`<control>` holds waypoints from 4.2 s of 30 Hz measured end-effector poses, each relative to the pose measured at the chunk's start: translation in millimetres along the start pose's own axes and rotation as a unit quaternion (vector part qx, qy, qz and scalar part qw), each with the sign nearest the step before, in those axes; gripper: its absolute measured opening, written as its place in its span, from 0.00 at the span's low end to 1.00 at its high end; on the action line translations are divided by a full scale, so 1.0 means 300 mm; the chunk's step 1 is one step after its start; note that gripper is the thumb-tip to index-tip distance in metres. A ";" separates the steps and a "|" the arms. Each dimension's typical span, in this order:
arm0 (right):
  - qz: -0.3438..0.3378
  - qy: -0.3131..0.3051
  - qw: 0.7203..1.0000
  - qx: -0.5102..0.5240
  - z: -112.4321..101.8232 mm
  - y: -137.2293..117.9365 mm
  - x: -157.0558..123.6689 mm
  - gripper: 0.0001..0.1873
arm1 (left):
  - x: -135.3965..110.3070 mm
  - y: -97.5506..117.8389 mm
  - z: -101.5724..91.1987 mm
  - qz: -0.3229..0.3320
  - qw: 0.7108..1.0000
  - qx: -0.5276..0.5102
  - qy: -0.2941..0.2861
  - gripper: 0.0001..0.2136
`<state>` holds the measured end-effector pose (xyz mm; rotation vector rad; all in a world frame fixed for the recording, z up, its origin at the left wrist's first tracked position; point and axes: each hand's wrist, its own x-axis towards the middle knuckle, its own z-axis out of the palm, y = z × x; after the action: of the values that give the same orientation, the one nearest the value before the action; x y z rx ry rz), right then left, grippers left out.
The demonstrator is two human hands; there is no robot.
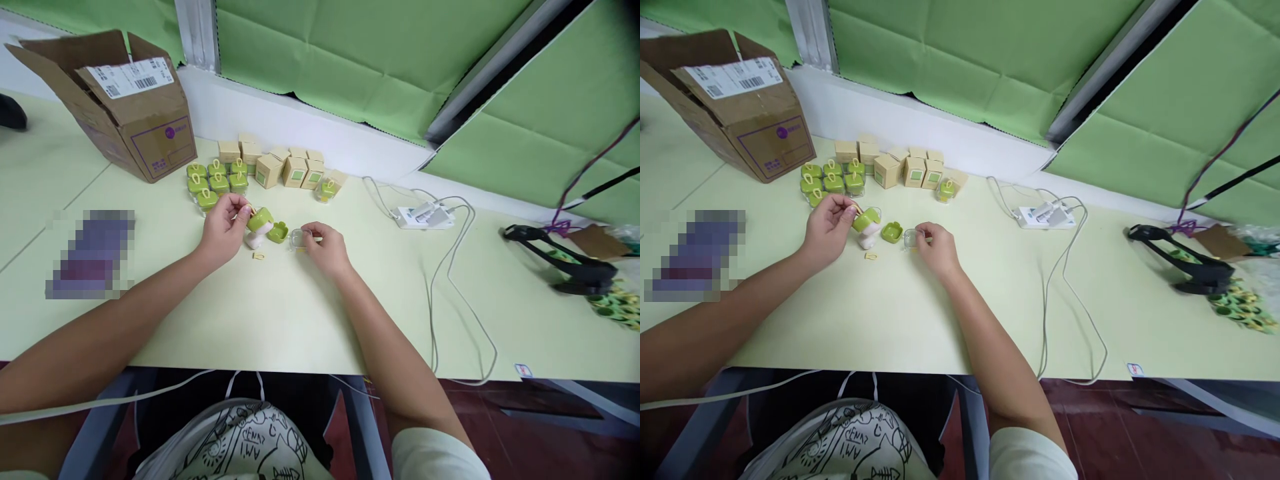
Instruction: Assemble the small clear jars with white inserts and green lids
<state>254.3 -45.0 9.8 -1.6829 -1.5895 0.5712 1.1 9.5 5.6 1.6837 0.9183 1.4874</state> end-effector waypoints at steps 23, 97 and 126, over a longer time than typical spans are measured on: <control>-0.186 0.024 0.969 0.158 0.097 -0.149 -0.149 0.25 | -0.088 0.104 0.040 -0.033 0.983 -0.081 -0.160 0.21; -0.186 0.024 0.976 0.112 0.088 -0.112 -0.116 0.20 | 0.018 0.064 -0.022 -0.118 0.985 -0.098 -0.079 0.28; -0.376 0.073 0.921 -0.065 0.109 -0.142 -0.143 0.30 | -0.059 0.155 0.005 -0.112 0.940 -0.143 -0.288 0.25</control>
<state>196.4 -81.8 14.5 -1.0282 -2.0118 -0.0552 3.7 -29.3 36.8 1.5996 0.5187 0.8480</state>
